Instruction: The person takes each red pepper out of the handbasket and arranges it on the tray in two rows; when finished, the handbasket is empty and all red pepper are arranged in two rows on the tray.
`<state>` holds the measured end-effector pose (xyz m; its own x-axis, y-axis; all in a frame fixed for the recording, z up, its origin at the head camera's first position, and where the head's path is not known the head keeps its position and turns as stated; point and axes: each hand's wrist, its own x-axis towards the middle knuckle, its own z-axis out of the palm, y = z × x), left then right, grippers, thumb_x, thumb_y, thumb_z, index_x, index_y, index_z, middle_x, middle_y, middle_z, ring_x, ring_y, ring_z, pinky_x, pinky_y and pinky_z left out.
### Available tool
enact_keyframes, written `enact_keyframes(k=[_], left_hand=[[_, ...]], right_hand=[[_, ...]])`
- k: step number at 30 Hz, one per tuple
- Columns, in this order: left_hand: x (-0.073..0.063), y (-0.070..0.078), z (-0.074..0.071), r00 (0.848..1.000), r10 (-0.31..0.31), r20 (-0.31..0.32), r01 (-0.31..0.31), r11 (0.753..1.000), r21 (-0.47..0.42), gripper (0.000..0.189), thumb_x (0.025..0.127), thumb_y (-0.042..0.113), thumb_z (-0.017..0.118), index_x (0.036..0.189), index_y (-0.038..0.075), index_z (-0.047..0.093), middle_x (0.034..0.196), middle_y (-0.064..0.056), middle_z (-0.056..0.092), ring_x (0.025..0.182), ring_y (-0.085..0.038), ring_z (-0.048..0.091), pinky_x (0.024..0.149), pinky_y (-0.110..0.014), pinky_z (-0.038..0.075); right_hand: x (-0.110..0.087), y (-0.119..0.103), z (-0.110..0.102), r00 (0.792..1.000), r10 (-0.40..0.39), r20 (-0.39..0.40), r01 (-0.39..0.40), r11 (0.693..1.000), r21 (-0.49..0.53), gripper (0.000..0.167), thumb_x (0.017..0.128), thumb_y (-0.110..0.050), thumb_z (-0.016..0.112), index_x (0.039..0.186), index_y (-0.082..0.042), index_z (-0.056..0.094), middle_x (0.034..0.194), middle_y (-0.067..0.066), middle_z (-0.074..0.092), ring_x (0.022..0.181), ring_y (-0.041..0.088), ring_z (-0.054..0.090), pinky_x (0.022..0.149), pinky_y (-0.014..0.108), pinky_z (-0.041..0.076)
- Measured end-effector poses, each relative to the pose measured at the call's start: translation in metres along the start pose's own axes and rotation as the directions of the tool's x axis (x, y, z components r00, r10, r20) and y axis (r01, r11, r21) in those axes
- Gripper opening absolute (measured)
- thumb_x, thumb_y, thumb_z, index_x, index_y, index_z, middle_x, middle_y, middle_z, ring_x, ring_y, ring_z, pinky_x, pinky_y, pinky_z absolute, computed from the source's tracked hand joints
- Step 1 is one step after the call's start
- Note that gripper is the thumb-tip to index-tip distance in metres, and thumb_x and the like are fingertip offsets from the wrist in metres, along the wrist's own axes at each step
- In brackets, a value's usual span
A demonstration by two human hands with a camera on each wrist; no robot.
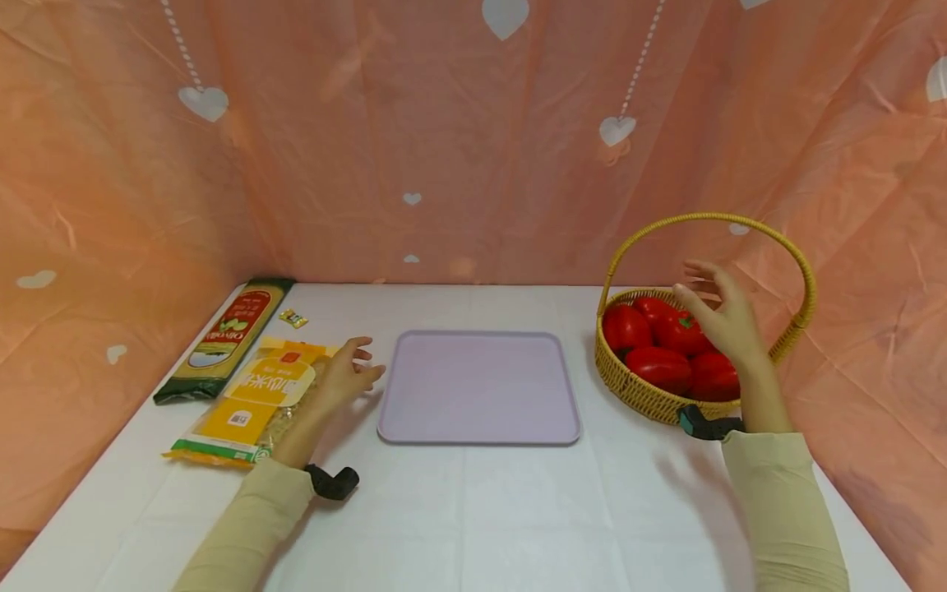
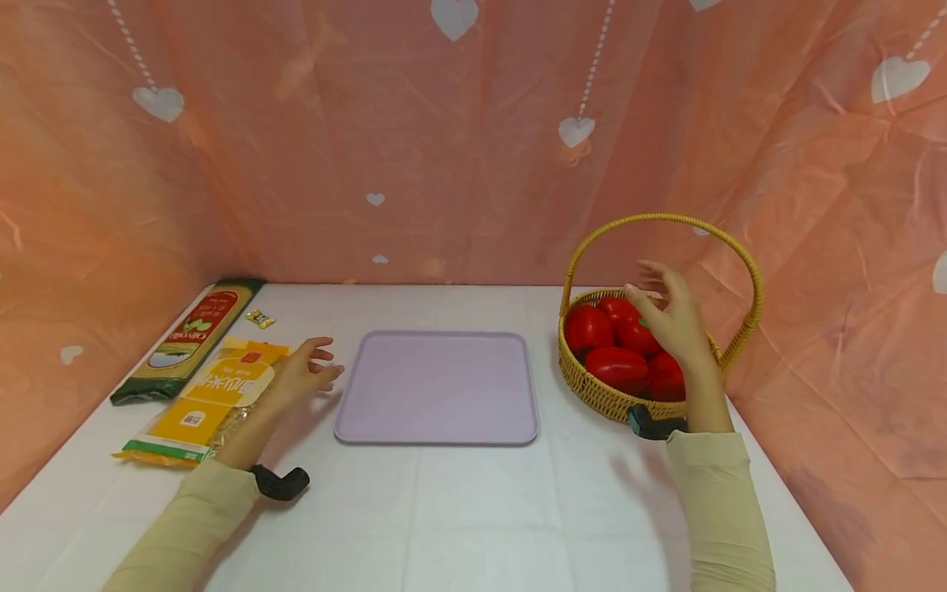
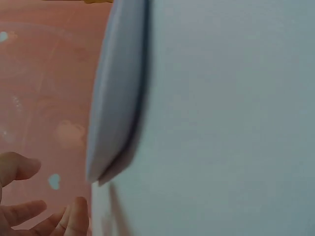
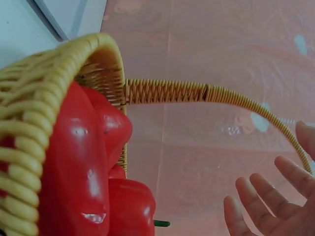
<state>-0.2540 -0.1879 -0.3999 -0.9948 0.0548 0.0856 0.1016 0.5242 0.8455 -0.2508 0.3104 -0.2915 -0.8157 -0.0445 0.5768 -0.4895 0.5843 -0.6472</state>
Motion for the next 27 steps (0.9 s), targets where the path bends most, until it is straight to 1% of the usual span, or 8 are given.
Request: enact_keyframes(k=[5,8,13,16,19,21,25,27], left_hand=[[0.001,-0.007,0.008,1.0,-0.025,0.008,0.025,1.0,0.001,0.055,0.086,0.003,0.061,0.133,-0.012,0.036,0.112,-0.031,0.049,0.087,-0.033,0.058,0.062,-0.029,0.056],[0.002,-0.01,0.012,1.0,-0.012,0.022,0.012,1.0,-0.013,0.053,0.085,0.001,0.06,0.131,-0.014,0.037,0.109,-0.031,0.049,0.087,-0.035,0.058,0.06,-0.03,0.056],[0.002,-0.011,0.017,0.999,-0.008,0.039,0.01,0.999,-0.038,0.051,0.084,-0.001,0.059,0.128,-0.015,0.039,0.104,-0.028,0.051,0.082,-0.029,0.059,0.057,-0.03,0.056],[0.001,-0.011,0.017,0.999,0.007,0.037,-0.006,0.999,-0.035,0.049,0.084,-0.001,0.06,0.127,-0.015,0.041,0.101,-0.027,0.054,0.078,-0.025,0.06,0.056,-0.029,0.055],[0.0,-0.011,0.017,0.999,0.019,0.04,-0.019,1.0,-0.019,0.047,0.084,-0.001,0.06,0.125,-0.015,0.043,0.098,-0.026,0.055,0.072,-0.021,0.06,0.054,-0.028,0.055],[0.0,-0.011,0.018,0.999,0.019,0.043,-0.018,1.0,-0.011,0.045,0.084,-0.001,0.06,0.124,-0.015,0.045,0.096,-0.025,0.056,0.067,-0.018,0.06,0.053,-0.027,0.054],[0.001,-0.012,0.019,0.999,0.014,0.048,-0.014,1.0,0.005,0.04,0.084,-0.001,0.06,0.12,-0.015,0.049,0.091,-0.023,0.058,0.061,-0.015,0.059,0.052,-0.026,0.053],[0.002,-0.013,0.019,0.999,0.015,0.048,-0.016,1.0,0.008,0.038,0.084,-0.001,0.06,0.118,-0.015,0.05,0.089,-0.022,0.058,0.061,-0.015,0.059,0.052,-0.026,0.053]], right_hand=[[0.009,0.022,-0.006,0.997,0.066,0.047,-0.064,0.997,-0.044,0.048,0.091,-0.014,0.057,0.134,0.001,0.043,0.128,0.007,0.05,0.098,-0.008,0.045,0.082,0.008,0.04],[0.011,0.029,-0.008,0.994,0.09,0.06,-0.085,0.994,-0.074,0.05,0.09,-0.015,0.058,0.135,0.002,0.042,0.131,0.018,0.047,0.099,-0.006,0.044,0.082,0.009,0.04],[0.012,0.036,-0.012,0.982,0.17,0.084,-0.158,0.979,-0.133,0.055,0.09,-0.022,0.06,0.136,0.001,0.04,0.132,0.022,0.044,0.109,0.018,0.046,0.083,0.014,0.04],[0.013,0.04,-0.015,0.966,0.228,0.122,-0.213,0.969,-0.123,0.06,0.091,-0.027,0.059,0.139,0.001,0.036,0.135,0.024,0.041,0.116,0.035,0.043,0.092,0.027,0.043],[0.014,0.044,-0.018,0.943,0.281,0.178,-0.264,0.958,-0.114,0.064,0.091,-0.03,0.058,0.141,0.0,0.031,0.137,0.027,0.037,0.12,0.042,0.039,0.096,0.04,0.041],[0.014,0.047,-0.02,0.925,0.308,0.221,-0.289,0.95,-0.117,0.067,0.091,-0.031,0.058,0.143,0.0,0.028,0.139,0.028,0.034,0.122,0.044,0.037,0.093,0.037,0.042],[0.013,0.052,-0.023,0.893,0.346,0.288,-0.327,0.938,-0.115,0.073,0.09,-0.032,0.06,0.146,-0.003,0.023,0.141,0.028,0.033,0.125,0.043,0.035,0.08,0.014,0.042],[0.012,0.054,-0.024,0.881,0.352,0.315,-0.337,0.936,-0.103,0.075,0.09,-0.031,0.06,0.147,-0.004,0.02,0.141,0.028,0.032,0.125,0.043,0.034,0.074,0.007,0.039]])
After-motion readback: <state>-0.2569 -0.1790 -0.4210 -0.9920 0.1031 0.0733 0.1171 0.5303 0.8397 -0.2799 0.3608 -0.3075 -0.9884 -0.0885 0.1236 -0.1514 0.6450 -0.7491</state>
